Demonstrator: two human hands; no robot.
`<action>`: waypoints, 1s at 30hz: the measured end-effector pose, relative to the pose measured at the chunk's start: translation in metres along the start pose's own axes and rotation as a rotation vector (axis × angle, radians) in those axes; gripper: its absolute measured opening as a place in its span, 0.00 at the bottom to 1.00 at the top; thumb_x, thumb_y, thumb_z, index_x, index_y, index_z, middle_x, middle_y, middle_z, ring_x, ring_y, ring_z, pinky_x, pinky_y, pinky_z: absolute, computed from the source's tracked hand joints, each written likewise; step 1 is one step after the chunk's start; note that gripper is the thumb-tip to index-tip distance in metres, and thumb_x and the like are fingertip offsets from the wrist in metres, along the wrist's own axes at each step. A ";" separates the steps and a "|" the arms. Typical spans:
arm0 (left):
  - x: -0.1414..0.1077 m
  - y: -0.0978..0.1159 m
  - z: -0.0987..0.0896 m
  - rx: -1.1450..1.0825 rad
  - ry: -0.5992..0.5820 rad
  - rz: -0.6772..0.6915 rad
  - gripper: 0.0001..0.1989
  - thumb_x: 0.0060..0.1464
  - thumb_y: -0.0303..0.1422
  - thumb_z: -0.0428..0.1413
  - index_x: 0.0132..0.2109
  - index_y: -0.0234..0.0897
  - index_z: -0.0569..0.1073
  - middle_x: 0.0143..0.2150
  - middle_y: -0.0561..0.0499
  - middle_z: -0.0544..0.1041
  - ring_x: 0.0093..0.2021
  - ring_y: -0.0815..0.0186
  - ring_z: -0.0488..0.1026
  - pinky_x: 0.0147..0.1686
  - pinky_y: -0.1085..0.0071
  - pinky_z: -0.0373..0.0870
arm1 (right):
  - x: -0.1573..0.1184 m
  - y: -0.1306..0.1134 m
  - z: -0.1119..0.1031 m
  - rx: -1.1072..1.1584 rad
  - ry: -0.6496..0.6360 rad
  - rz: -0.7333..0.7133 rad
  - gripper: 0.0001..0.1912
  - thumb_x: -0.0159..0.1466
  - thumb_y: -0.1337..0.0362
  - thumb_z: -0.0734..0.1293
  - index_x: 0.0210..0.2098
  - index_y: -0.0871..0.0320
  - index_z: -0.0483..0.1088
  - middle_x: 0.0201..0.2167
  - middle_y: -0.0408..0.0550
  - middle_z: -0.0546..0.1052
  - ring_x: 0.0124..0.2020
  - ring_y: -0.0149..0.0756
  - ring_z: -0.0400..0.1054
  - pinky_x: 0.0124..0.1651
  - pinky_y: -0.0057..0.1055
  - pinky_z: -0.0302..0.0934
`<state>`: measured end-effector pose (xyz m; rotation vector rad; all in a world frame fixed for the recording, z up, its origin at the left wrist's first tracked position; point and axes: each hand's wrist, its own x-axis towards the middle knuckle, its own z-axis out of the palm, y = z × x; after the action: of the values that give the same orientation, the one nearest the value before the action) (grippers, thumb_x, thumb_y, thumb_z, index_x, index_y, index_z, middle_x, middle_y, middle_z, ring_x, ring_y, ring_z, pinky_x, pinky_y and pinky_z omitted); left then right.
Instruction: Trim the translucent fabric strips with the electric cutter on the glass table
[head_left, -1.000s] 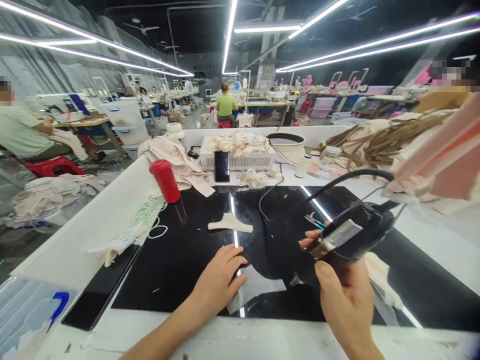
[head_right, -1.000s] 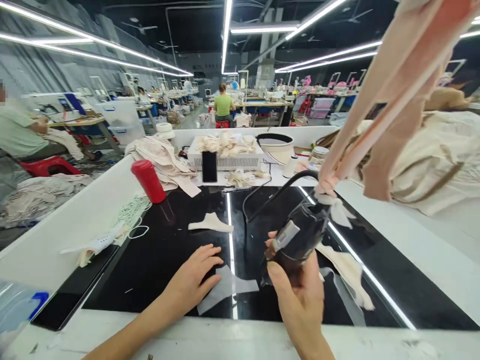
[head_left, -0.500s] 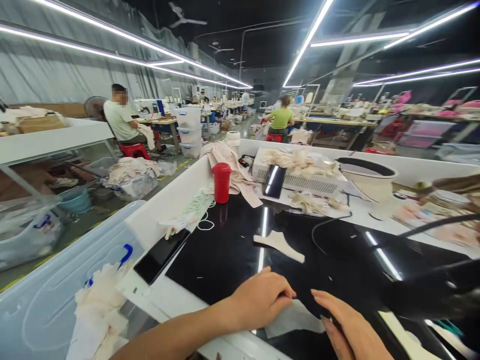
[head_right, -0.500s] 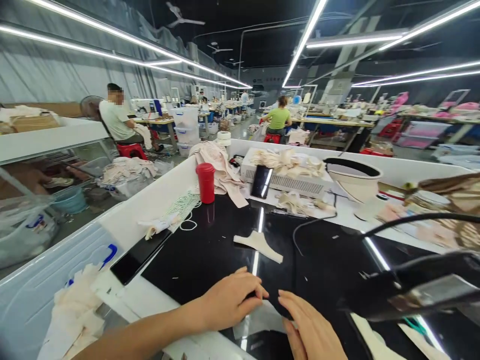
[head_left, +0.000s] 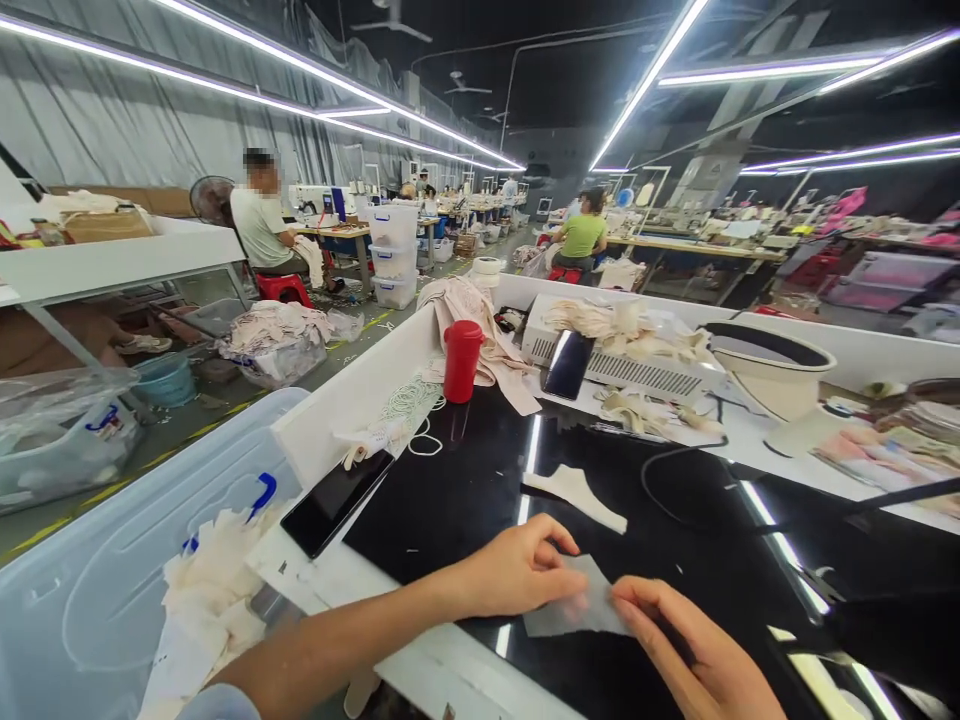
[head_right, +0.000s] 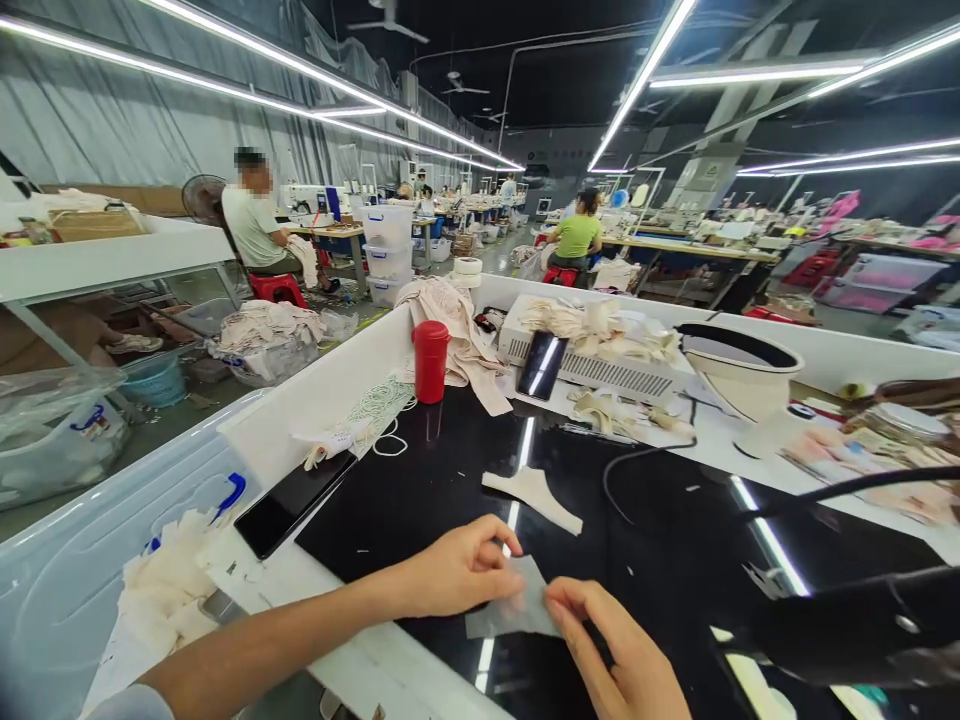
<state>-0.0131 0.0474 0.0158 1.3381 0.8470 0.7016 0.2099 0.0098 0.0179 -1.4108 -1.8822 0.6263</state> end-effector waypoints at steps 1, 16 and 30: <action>0.001 -0.001 -0.001 -0.020 -0.006 -0.010 0.18 0.54 0.38 0.60 0.47 0.38 0.64 0.32 0.54 0.77 0.28 0.68 0.73 0.29 0.74 0.66 | 0.003 -0.002 0.001 0.004 0.016 0.000 0.14 0.65 0.48 0.66 0.37 0.50 0.76 0.34 0.42 0.81 0.34 0.34 0.78 0.38 0.20 0.71; 0.050 0.030 -0.034 0.421 0.230 0.183 0.16 0.60 0.34 0.55 0.54 0.41 0.66 0.34 0.57 0.73 0.31 0.69 0.70 0.34 0.72 0.67 | 0.056 -0.011 0.023 -0.141 0.249 -0.066 0.19 0.74 0.55 0.57 0.41 0.55 0.77 0.37 0.50 0.79 0.39 0.40 0.76 0.43 0.34 0.70; 0.094 0.015 -0.044 1.008 0.263 0.263 0.18 0.64 0.26 0.52 0.60 0.37 0.67 0.44 0.50 0.77 0.45 0.61 0.76 0.49 0.65 0.70 | 0.093 0.018 0.046 -0.501 0.253 -0.075 0.22 0.76 0.59 0.54 0.40 0.59 0.77 0.34 0.52 0.77 0.36 0.42 0.70 0.40 0.35 0.59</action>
<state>0.0005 0.1511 0.0181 2.3196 1.3381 0.6782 0.1697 0.1053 -0.0023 -1.6239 -1.9478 -0.0753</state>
